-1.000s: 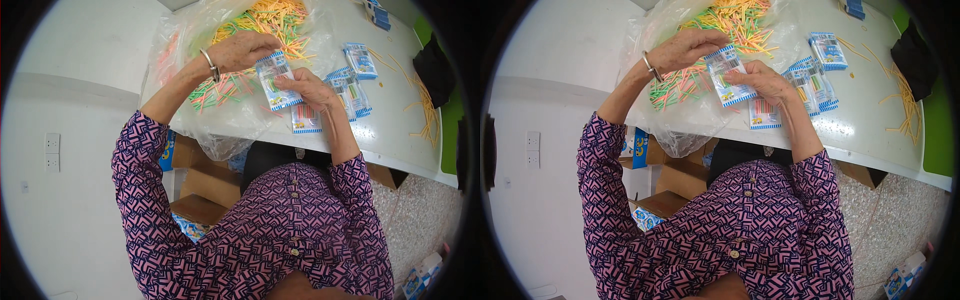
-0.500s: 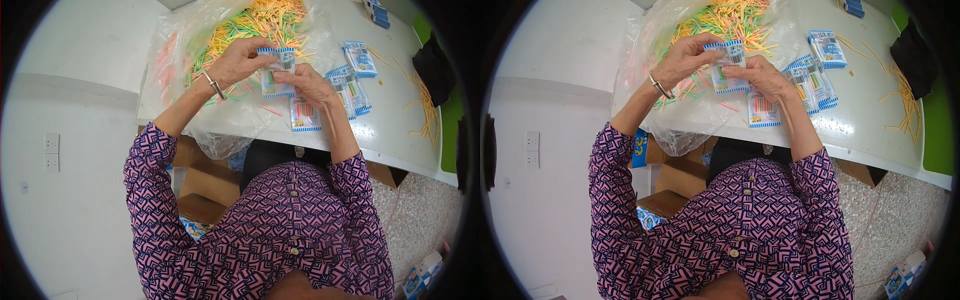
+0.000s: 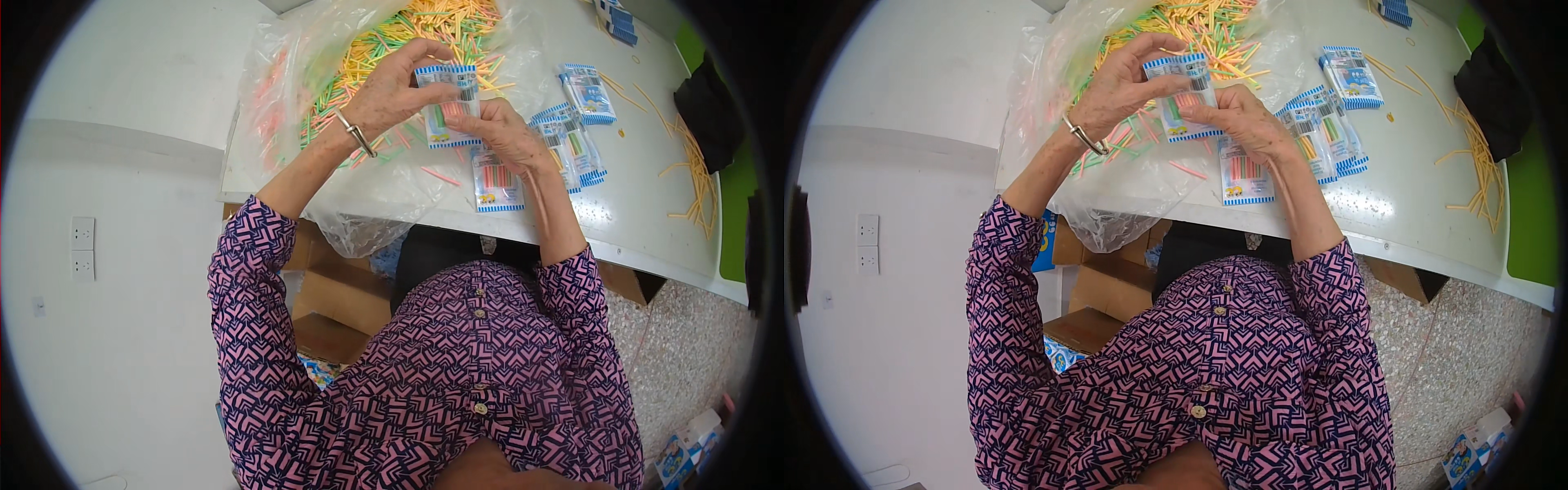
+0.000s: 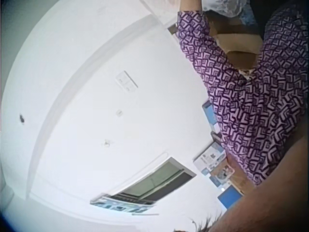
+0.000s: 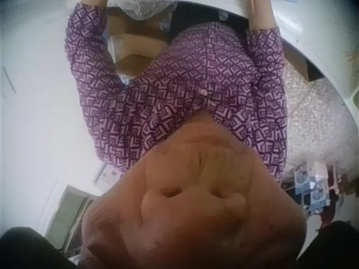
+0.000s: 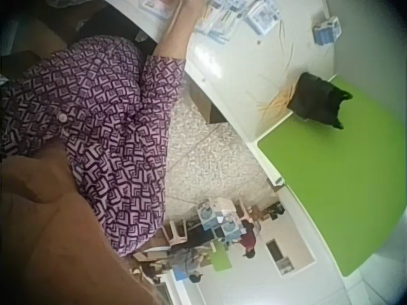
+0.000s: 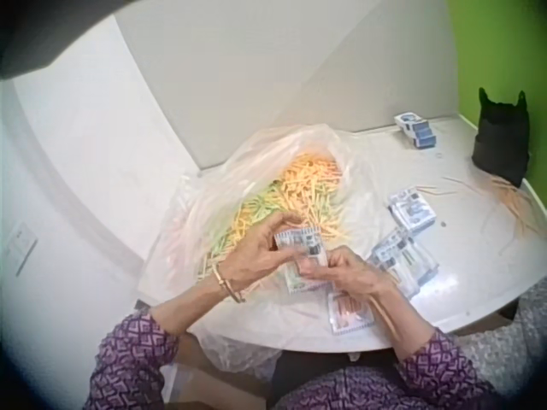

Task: Packaging thin colored sticks into plastic sleeves at a workbench.

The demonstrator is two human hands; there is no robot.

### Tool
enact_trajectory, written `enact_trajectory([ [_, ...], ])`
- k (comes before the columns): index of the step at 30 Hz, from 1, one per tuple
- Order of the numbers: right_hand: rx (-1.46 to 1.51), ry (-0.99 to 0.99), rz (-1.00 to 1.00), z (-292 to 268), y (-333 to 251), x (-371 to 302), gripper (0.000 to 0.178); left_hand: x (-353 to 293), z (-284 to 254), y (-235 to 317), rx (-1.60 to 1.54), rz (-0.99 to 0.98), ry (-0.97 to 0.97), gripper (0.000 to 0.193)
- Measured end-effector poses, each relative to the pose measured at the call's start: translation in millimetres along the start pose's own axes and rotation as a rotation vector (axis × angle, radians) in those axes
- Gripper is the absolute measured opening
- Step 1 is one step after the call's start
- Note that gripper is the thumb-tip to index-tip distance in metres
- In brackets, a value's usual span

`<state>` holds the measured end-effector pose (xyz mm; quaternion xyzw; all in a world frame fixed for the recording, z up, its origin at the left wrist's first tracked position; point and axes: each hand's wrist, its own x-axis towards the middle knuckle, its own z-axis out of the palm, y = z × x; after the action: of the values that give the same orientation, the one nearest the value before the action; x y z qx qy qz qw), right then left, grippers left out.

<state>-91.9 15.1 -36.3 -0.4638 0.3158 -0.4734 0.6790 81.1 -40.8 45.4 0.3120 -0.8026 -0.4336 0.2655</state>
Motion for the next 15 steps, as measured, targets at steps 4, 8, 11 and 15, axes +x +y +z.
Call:
enact_trajectory([
  [4, -0.080, 0.018, -0.015, 1.3, 0.0, -0.9, 0.027, -1.7, 2.0, -17.3, 0.149, 0.125, -0.001, 0.040],
  [8, 0.017, 0.038, 0.025, 2.0, -6.1, -3.7, 0.027, -4.8, -0.8, -3.9, -0.153, -0.012, 0.004, 0.042],
  [11, -0.045, -0.012, 0.014, 2.5, -3.9, -2.9, 0.027, -10.5, -5.0, -7.0, -0.200, -0.159, -0.024, 0.041],
  [15, -0.019, -0.006, 0.009, 2.6, -0.5, -2.3, 0.027, -16.9, 2.7, -10.1, -0.122, 0.018, 0.082, 0.035],
])
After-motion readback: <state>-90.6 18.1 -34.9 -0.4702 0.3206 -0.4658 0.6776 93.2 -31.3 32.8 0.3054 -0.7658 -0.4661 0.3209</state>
